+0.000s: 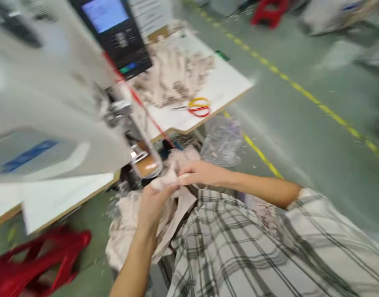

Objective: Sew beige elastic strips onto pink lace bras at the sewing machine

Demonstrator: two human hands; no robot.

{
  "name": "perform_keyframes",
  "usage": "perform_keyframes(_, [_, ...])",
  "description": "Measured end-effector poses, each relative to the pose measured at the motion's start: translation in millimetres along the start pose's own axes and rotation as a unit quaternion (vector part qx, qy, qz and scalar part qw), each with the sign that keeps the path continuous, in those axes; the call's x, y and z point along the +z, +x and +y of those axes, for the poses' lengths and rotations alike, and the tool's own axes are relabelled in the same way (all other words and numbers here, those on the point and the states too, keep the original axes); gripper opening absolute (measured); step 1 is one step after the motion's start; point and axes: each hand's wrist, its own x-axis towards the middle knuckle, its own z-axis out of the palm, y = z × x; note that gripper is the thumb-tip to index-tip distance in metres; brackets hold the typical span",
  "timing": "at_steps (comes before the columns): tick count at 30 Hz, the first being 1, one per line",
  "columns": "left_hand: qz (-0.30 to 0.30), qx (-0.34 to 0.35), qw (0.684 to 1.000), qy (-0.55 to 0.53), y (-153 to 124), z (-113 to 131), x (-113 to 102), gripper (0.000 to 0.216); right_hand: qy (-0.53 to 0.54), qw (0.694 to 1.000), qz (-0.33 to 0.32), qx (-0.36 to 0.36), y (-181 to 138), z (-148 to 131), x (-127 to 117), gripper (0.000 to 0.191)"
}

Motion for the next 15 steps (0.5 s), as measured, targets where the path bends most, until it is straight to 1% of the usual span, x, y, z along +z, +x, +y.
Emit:
perform_keyframes(1, [0.023,-0.018,0.999,-0.024,-5,1,-13,0.036,0.028,1.000,-0.004,0.007,7,6,1,0.015])
perform_keyframes(2, [0.035,-0.035,0.997,-0.057,-7,2,-19,0.037,0.050,0.999,-0.004,0.014,11,10,3,0.015])
perform_keyframes(3, [0.045,-0.047,0.994,-0.089,-7,3,-22,0.037,0.068,0.997,-0.003,0.019,12,12,6,0.017])
perform_keyframes(6, [0.060,-0.070,0.984,-0.150,-5,6,-15,0.037,0.091,0.996,-0.002,0.015,9,12,16,0.021])
perform_keyframes(10, [0.059,-0.075,0.980,-0.177,-5,4,-10,0.036,0.093,0.996,0.007,0.007,10,11,21,0.023])
perform_keyframes(13, [0.068,-0.070,0.977,-0.189,-5,2,-11,0.037,0.063,0.998,0.014,0.001,12,10,21,0.024])
perform_keyframes(15, [0.084,-0.061,0.975,-0.197,-5,2,-9,0.037,0.016,1.000,0.023,-0.009,12,7,20,0.025])
